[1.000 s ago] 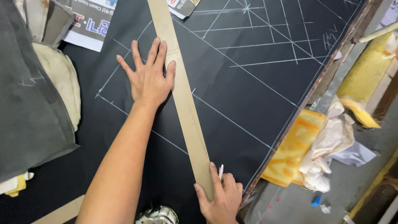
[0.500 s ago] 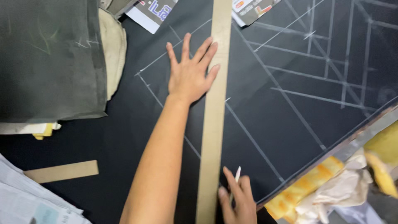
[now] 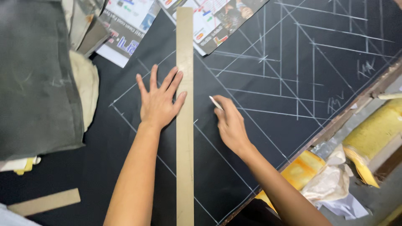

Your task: The person uses a long wooden ruler and a white chalk-like marker to draw straight lines on a large black sheet laid on a work table. They repeatedly reposition the ruler and draw intersecting lines, creating a geometric pattern across the surface.

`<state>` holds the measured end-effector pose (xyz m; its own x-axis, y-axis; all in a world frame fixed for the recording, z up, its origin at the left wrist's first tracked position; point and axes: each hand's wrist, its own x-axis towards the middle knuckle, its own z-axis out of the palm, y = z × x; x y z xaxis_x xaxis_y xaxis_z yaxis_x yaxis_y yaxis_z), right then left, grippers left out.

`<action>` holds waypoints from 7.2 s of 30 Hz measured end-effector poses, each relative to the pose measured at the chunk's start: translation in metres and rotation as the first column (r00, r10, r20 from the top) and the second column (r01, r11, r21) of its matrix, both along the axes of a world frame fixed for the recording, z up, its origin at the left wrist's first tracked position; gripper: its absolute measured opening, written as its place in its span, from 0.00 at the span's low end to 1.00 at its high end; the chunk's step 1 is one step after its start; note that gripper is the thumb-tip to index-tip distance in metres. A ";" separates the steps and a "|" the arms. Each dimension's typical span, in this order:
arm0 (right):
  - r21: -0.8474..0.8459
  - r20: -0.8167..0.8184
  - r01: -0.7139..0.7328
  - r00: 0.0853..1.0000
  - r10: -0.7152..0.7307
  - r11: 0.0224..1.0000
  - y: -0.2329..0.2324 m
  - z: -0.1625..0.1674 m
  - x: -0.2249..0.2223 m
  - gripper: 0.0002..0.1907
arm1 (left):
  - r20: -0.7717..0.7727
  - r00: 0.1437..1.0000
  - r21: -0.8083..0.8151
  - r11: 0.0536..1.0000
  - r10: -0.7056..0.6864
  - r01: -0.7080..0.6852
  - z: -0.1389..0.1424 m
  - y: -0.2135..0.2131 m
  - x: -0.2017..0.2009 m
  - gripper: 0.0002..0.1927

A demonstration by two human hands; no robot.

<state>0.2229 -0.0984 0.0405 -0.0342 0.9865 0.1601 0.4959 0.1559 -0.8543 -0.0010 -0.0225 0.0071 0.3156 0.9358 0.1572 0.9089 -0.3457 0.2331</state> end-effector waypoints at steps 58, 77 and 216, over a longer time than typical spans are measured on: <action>-0.126 0.308 -0.099 0.942 0.134 0.987 0.038 0.008 -0.020 0.08 | -0.076 0.996 -0.103 0.994 -0.041 0.033 -0.011 -0.009 -0.003 0.34; -0.292 0.365 -0.182 0.886 0.285 0.939 -0.022 0.024 -0.027 0.11 | -0.042 0.998 -0.101 0.994 -0.042 0.038 -0.011 -0.011 -0.005 0.34; -0.466 0.397 -0.531 0.590 0.703 0.708 0.000 -0.008 0.256 0.40 | 0.078 0.399 -0.207 0.407 0.914 -0.890 -0.010 -0.141 0.015 0.37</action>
<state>0.4786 -0.0988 0.0327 -0.6411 0.6848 -0.3465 0.7298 0.4042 -0.5514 0.0140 -0.1637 -0.0030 -0.7415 0.6708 -0.0161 0.6188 0.6928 0.3703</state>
